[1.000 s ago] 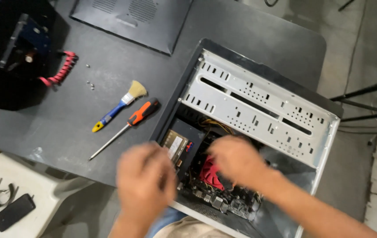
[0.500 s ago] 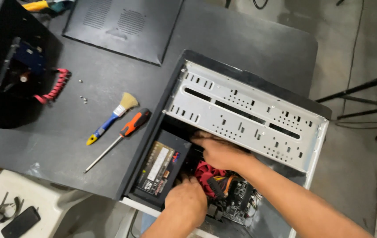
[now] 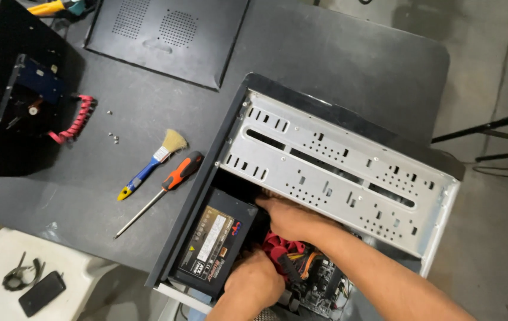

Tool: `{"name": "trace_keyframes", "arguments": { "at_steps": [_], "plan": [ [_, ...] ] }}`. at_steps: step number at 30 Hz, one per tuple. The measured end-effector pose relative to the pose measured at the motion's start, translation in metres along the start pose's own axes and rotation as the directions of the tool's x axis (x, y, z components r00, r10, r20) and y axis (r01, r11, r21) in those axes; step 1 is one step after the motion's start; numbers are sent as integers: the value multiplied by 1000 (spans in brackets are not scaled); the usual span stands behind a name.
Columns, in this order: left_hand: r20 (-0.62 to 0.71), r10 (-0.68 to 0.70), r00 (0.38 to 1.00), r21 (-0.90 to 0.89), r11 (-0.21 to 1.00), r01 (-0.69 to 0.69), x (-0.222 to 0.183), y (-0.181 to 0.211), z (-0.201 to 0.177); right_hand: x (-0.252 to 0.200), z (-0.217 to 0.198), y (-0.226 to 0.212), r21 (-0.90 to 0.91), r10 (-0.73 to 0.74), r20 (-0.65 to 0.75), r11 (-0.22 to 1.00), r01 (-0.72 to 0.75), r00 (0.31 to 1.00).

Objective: The person unscrews the back plate of a computer tower using a screwdriver, removes a power supply unit from its slot, and سپس places it inside the computer chassis while connecting several internal cables.

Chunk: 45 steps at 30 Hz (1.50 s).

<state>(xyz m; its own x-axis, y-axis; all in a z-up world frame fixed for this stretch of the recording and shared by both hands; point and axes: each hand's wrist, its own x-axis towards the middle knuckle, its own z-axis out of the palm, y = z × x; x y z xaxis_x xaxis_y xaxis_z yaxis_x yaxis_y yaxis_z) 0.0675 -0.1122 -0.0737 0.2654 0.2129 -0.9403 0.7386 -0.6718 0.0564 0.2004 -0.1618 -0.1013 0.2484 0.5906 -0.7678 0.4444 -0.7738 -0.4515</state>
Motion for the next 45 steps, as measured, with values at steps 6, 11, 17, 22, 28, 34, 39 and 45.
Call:
{"name": "trace_keyframes", "arguments": {
  "at_steps": [6, 11, 17, 22, 28, 34, 39, 45],
  "plan": [
    [-458, 87, 885, -129, 978, -163, 24, -15, 41, -12, -10, -16, 108, 57, 96, 992, -67, 994],
    [-434, 81, 898, -196, 964, -181, 30, -8, 36, -3, -2, -9, 93, 75, 116, 992, -86, 990],
    [-10, -59, 998, -246, 968, 55, -20, 27, -39, 26, 19, 20, 22, -62, -38, 998, 63, 997],
    [102, -95, 990, -87, 991, 104, -29, 32, -56, 34, 29, 27, -158, -183, -209, 976, 151, 961],
    [81, -11, 997, 85, 996, 4, -4, 23, -29, 40, 29, 27, -105, -30, 7, 994, 30, 1000],
    [79, -91, 993, -29, 995, 94, -24, 15, -37, 36, 28, 37, -115, -166, -157, 982, 149, 973],
    [97, -94, 991, -66, 993, 100, -24, 15, -38, 27, 16, 30, -239, -321, -362, 939, 246, 875],
    [-217, 135, 967, -254, 948, -190, -5, -9, -3, 24, 8, 28, -120, -297, -401, 955, 272, 867]
  ]
}}
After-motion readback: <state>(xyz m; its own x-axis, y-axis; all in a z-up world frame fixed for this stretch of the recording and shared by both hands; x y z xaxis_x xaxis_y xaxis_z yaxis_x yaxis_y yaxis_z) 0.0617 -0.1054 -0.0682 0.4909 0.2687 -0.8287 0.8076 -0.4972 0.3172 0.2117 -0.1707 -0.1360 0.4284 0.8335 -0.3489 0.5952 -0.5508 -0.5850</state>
